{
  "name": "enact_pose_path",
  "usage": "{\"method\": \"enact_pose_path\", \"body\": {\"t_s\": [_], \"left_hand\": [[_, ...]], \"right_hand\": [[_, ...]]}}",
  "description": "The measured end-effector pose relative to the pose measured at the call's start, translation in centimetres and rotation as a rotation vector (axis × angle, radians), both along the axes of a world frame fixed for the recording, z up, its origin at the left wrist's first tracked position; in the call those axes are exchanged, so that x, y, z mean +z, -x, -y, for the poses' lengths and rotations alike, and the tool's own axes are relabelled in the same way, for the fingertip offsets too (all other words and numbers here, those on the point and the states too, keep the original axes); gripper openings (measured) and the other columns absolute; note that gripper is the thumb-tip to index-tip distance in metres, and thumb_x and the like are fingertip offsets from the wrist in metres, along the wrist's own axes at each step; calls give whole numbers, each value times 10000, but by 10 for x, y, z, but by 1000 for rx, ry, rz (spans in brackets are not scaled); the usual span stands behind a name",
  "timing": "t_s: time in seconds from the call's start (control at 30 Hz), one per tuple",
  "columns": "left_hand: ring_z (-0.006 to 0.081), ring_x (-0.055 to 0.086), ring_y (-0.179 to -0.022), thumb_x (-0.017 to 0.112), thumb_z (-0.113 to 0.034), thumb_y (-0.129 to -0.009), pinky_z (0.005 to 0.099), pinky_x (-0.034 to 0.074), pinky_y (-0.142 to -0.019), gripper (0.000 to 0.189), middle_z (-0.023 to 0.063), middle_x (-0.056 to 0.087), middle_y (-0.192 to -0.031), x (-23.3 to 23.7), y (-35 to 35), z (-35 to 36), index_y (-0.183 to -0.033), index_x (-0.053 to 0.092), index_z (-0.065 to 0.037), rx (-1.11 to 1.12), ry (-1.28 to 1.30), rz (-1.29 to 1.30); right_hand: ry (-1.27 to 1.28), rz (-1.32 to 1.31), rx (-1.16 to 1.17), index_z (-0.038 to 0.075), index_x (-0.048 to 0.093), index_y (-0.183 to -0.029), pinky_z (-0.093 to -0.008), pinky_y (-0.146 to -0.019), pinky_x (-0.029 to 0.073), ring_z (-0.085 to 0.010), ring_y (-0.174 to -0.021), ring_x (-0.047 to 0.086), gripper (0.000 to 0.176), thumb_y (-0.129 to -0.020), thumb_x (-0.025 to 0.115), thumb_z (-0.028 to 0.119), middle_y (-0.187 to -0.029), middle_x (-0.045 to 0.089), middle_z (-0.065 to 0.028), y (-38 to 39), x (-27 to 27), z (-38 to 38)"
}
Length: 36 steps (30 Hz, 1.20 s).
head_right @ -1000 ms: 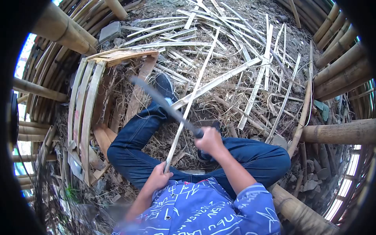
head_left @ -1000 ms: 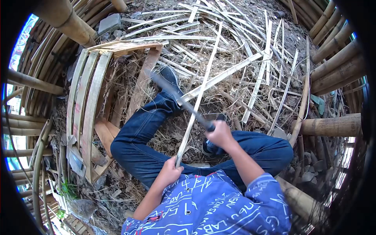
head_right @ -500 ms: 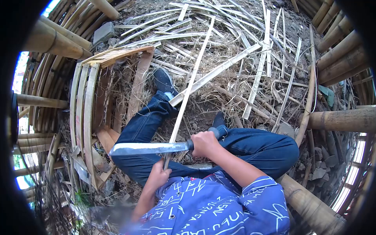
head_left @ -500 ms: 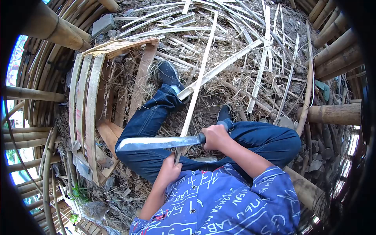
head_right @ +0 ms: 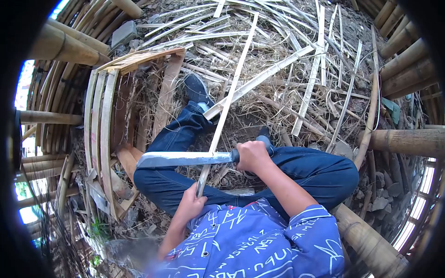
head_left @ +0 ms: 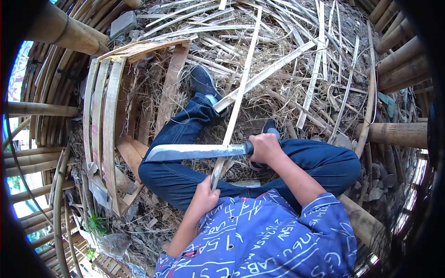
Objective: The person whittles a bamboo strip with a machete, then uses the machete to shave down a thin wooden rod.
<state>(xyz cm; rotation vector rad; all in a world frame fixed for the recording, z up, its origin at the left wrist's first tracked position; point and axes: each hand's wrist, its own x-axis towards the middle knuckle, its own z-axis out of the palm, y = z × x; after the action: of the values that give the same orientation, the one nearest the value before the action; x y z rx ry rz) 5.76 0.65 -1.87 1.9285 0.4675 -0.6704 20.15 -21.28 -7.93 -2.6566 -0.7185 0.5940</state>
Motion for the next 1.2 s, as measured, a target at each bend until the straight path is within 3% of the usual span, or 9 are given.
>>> {"method": "enact_pose_path", "body": {"t_s": [0.27,0.33,0.87,1.0,1.07,1.13,1.2], "left_hand": [[158,464,-536,572,-28,-743,339,405,-523,358,107,500,-602,1,-1,2,-1091,545,53,4,17,-4],[106,424,-620,618,6,-746,274,396,-570,394,25,498,-709,3,-2,2,-1133,552,37,-21,-10,-87],[98,426,-631,640,8,-738,262,388,-564,416,11,497,-736,0,-1,-2,-1145,554,32,-34,3,-96],[106,433,-643,635,9,-742,272,396,-570,395,21,506,-737,7,9,-15,-1129,557,28,16,34,-101],[114,437,-645,634,7,-744,281,402,-574,393,30,507,-733,11,15,-20,-1129,557,28,9,46,-88],[148,464,-559,617,-19,-750,325,413,-532,339,120,529,-638,14,21,-19,-1078,548,32,-30,-60,-26],[159,476,-550,612,-17,-756,338,419,-531,329,142,547,-641,0,25,-21,-1077,552,31,-32,-72,57]], "right_hand": [[8,10,-3,81,649,-759,-415,-656,539,-323,-705,680,257,-564,713,235,-722,676,-137,-6,-7,7],[1,7,2,82,648,-759,-416,-658,539,-325,-707,680,258,-562,715,235,-723,676,-136,-7,-7,6],[120,44,-83,91,649,-776,-424,-704,540,-319,-781,686,271,-598,730,279,-776,686,-143,-30,-17,41],[305,7,-328,86,708,-895,-416,-791,544,-326,-874,689,315,-644,709,276,-891,699,-180,-58,-21,72],[247,-13,-637,38,708,-879,-443,-811,544,-346,-880,689,258,-701,663,219,-904,700,-211,-77,-25,101],[298,-25,-664,14,701,-878,-451,-822,538,-368,-897,680,249,-710,637,186,-903,694,-227,-89,-28,120],[271,15,-660,13,700,-879,-463,-820,534,-376,-886,677,255,-708,627,188,-896,693,-227,-88,-34,121]]}}
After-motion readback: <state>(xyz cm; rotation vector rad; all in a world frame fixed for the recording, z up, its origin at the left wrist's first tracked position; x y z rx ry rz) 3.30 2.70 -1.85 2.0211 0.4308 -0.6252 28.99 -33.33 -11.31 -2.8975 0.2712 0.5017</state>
